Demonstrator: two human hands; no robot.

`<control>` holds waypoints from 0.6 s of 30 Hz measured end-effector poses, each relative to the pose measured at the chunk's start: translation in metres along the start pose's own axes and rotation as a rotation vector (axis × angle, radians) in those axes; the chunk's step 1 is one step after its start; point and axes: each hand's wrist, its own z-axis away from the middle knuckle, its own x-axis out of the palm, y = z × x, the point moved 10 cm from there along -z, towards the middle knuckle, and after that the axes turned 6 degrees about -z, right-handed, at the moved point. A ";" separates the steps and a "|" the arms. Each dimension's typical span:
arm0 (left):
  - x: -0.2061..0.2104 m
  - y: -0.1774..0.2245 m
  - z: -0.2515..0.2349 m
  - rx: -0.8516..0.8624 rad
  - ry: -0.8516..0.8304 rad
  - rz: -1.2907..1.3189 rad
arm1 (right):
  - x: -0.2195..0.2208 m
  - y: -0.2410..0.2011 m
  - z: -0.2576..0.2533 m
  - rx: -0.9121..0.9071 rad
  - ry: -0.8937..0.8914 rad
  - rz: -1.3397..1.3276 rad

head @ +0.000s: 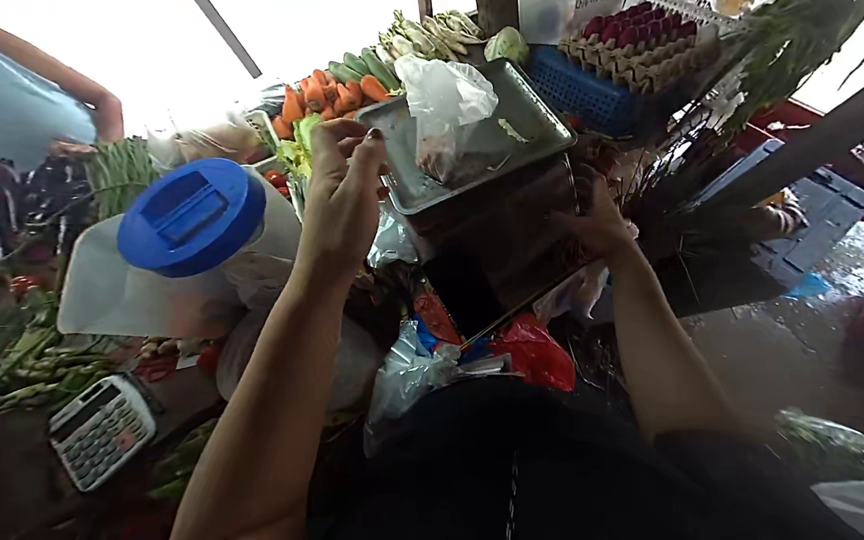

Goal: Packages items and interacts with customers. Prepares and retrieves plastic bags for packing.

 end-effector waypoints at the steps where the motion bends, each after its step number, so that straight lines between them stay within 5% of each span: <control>1: -0.003 -0.003 0.006 -0.002 0.019 -0.004 | 0.007 0.009 -0.001 0.009 -0.023 -0.010; 9: -0.011 0.001 0.029 0.102 0.017 -0.107 | 0.011 0.004 -0.017 -0.034 -0.011 0.108; 15: -0.037 0.016 0.068 0.161 0.066 -0.342 | -0.008 -0.096 0.013 -0.458 0.230 0.041; 18: -0.095 0.008 0.100 0.136 0.326 -0.422 | 0.024 -0.146 0.046 -0.660 0.037 0.049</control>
